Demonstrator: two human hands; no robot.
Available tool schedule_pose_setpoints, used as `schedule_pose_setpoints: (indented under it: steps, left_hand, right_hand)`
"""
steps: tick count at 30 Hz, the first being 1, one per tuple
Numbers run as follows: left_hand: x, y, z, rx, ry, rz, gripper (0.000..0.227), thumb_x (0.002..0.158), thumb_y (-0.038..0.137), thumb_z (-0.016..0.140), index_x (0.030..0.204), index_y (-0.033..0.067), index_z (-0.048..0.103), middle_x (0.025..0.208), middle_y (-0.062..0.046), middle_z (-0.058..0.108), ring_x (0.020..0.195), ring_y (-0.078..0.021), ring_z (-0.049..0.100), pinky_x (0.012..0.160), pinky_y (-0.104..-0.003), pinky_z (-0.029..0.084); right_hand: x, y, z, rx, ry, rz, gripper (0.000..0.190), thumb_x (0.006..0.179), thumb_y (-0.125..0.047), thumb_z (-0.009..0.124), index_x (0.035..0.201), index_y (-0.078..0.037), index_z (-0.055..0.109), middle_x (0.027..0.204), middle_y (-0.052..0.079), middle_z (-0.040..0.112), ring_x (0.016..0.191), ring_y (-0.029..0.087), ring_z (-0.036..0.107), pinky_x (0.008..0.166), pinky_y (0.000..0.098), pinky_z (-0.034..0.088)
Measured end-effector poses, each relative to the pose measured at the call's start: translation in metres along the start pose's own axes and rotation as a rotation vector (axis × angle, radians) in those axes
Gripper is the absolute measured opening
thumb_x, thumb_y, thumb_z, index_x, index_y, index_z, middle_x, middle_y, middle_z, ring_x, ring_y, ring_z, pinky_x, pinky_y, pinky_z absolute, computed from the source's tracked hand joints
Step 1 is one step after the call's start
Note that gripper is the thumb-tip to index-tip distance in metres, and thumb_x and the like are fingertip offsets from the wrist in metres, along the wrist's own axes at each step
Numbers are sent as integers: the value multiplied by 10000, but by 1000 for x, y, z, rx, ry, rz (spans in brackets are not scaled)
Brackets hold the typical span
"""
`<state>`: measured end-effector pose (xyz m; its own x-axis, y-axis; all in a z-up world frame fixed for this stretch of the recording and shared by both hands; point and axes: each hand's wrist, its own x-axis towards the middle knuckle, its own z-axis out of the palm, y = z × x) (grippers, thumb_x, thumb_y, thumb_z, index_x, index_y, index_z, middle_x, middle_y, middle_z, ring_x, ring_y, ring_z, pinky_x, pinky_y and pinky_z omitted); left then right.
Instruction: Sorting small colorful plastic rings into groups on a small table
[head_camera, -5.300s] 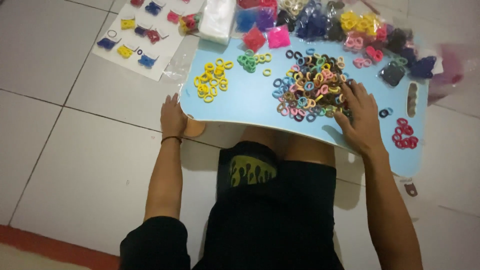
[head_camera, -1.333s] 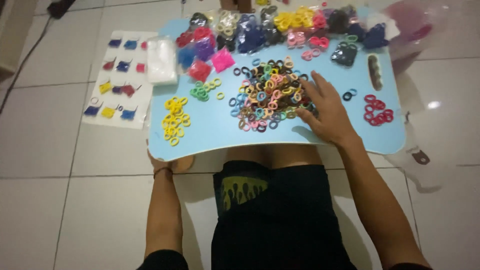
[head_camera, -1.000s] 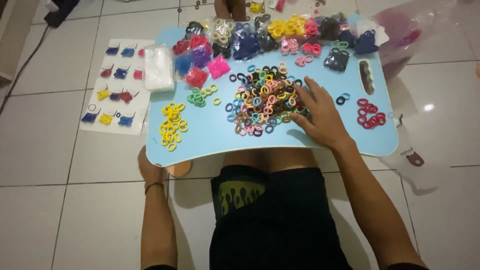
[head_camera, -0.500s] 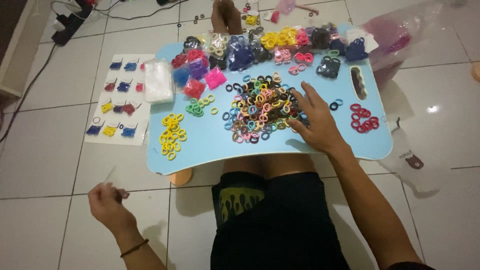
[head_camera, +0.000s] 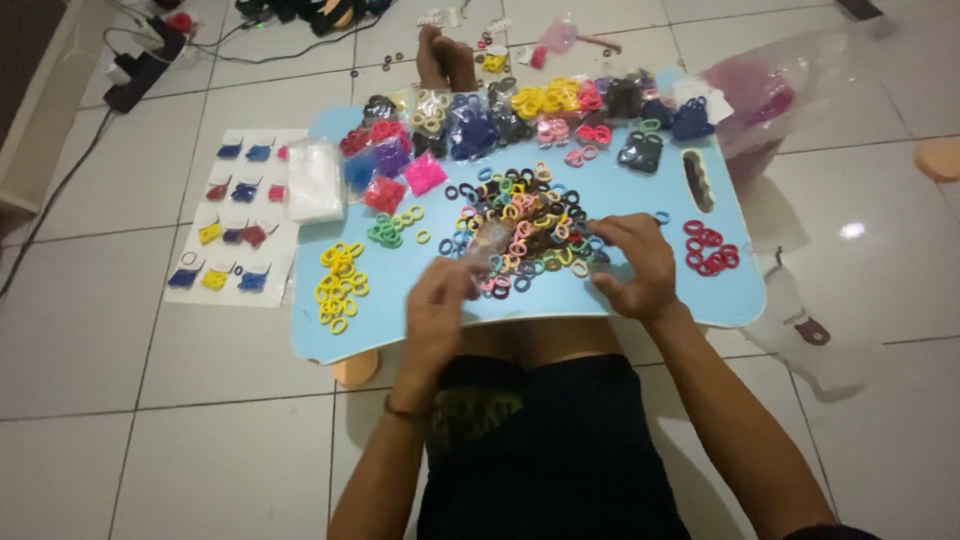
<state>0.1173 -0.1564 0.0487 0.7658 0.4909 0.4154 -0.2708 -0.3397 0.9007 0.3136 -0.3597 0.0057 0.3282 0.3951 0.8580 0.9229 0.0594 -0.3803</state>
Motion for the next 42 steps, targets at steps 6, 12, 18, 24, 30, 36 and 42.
schedule_pose_setpoints:
  steps: [6, 12, 18, 24, 30, 36, 42]
  left_hand:
    - [0, 12, 45, -27, -335, 64, 350, 1091, 249, 485, 1014, 78, 781, 799, -127, 684, 794, -333, 687, 773, -445, 564]
    - [-10, 8, 45, -61, -427, -25, 346, 1097, 234, 469, 1115, 60, 768, 883, -151, 714, 807, -294, 708, 728, -411, 571]
    - [-14, 9, 33, -13, -328, -96, 177, 941, 129, 721, 1081, 29, 766, 822, -171, 758, 754, -317, 751, 608, -397, 590]
    - [-16, 7, 36, -56, -152, -137, 139, 913, 99, 787, 789, 38, 770, 538, -100, 675, 490, -172, 642, 464, -278, 513]
    - [-19, 1, 32, 92, -135, -58, 198, 973, 137, 720, 790, 71, 754, 591, -122, 680, 570, -242, 697, 522, -343, 548]
    - [-13, 13, 29, 74, -110, -75, 200, 995, 133, 680, 820, 72, 754, 575, -98, 676, 433, -176, 606, 440, -299, 505]
    - [-12, 21, 16, 84, -106, 0, 181, 1007, 129, 640, 928, 38, 775, 683, -152, 723, 598, -299, 723, 568, -382, 603]
  right_hand:
    - [-23, -5, 2, 257, -30, 256, 976, 846, -836, 482, 1257, 22, 698, 927, 144, 683, 715, 222, 632, 594, 331, 494]
    - [-15, -47, -3, 499, 16, 690, 142, 939, -140, 749, 992, -15, 789, 717, 122, 751, 582, 137, 647, 545, 279, 534]
    - [-15, -49, 6, 551, 26, 709, 122, 942, -87, 755, 868, 9, 753, 607, 118, 700, 523, 142, 639, 505, 266, 521]
    - [2, -72, 7, 616, -55, 826, 148, 923, -137, 775, 924, 11, 777, 651, 163, 738, 539, 178, 656, 519, 320, 513]
    - [6, -77, 5, 582, -40, 865, 144, 943, -100, 733, 919, 36, 774, 588, 148, 708, 482, 151, 596, 477, 275, 486]
    - [11, -76, 5, 549, -66, 864, 171, 965, -117, 707, 962, 40, 775, 645, 176, 736, 494, 179, 630, 471, 285, 504]
    - [12, -70, -2, 478, -14, 732, 307, 892, -170, 805, 1165, -37, 757, 1011, 138, 745, 839, 202, 683, 701, 314, 570]
